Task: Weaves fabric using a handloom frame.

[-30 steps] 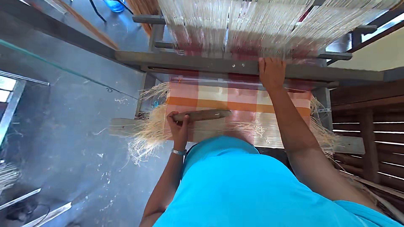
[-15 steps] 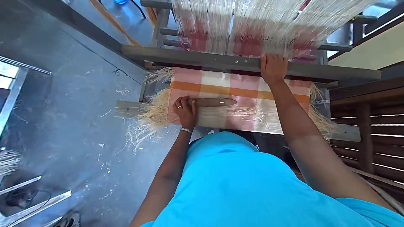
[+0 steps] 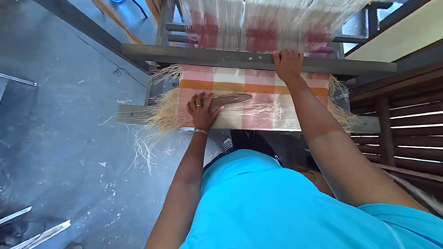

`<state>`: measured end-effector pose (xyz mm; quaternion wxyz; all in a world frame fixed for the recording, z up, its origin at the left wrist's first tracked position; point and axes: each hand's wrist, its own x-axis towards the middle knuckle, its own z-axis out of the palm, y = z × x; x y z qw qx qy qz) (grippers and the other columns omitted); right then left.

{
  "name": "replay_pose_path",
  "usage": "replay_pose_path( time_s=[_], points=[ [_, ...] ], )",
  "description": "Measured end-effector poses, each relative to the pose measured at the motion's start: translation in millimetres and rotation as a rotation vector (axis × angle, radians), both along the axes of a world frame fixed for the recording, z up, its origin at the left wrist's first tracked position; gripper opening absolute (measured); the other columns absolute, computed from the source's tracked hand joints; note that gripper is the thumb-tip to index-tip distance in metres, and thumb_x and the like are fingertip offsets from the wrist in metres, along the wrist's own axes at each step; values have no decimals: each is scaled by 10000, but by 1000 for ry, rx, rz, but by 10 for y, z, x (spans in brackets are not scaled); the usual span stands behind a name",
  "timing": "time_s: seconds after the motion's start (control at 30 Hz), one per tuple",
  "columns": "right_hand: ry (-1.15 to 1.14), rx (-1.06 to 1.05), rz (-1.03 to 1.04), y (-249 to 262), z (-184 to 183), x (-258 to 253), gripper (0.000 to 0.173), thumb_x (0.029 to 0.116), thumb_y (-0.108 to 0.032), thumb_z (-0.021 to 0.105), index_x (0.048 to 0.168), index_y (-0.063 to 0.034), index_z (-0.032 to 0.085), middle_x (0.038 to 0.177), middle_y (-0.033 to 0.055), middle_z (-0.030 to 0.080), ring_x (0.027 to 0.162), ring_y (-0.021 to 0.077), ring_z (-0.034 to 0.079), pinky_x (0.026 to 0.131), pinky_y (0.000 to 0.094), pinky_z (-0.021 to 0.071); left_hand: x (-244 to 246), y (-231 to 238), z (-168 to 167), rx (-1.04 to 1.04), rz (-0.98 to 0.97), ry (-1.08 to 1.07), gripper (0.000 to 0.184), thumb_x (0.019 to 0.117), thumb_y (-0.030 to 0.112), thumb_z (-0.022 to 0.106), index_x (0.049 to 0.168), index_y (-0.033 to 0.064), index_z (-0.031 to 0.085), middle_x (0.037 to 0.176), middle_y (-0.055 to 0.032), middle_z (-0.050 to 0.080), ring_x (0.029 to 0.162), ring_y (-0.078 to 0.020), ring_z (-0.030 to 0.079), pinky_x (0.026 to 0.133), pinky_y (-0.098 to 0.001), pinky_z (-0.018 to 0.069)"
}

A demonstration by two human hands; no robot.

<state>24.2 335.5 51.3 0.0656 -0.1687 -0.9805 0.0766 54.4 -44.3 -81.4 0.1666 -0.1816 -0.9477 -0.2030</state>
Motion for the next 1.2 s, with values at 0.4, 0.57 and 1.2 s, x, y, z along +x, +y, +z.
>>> replay_pose_path(
  time_s=[0.4, 0.57, 1.2],
  points=[
    [47, -65, -1, -1, 49, 21, 667, 1084, -556, 276, 1217, -35, 671, 1276, 173, 668, 1278, 367, 567, 1157, 594, 324, -46, 9, -2, -26, -33, -13, 691, 890, 772, 533, 1438, 352, 560, 1514, -20, 504, 1437, -305, 393, 1150, -629, 244],
    [52, -62, 14, 18, 1, 13, 681, 1076, -580, 273, 1216, -46, 671, 1269, 161, 667, 1273, 352, 565, 1158, 570, 324, -30, 6, 11, -33, -24, -43, 702, 893, 750, 546, 1450, 323, 554, 1528, 15, 499, 1453, -286, 373, 1160, -612, 226],
    [42, -33, 51, 6, -18, 13, 649, 1083, -540, 270, 1213, -29, 648, 1226, 180, 664, 1239, 374, 567, 1103, 572, 350, -40, 41, 30, -93, 40, -70, 688, 887, 755, 544, 1437, 342, 566, 1490, 39, 544, 1437, -266, 407, 1169, -597, 236]
  ],
)
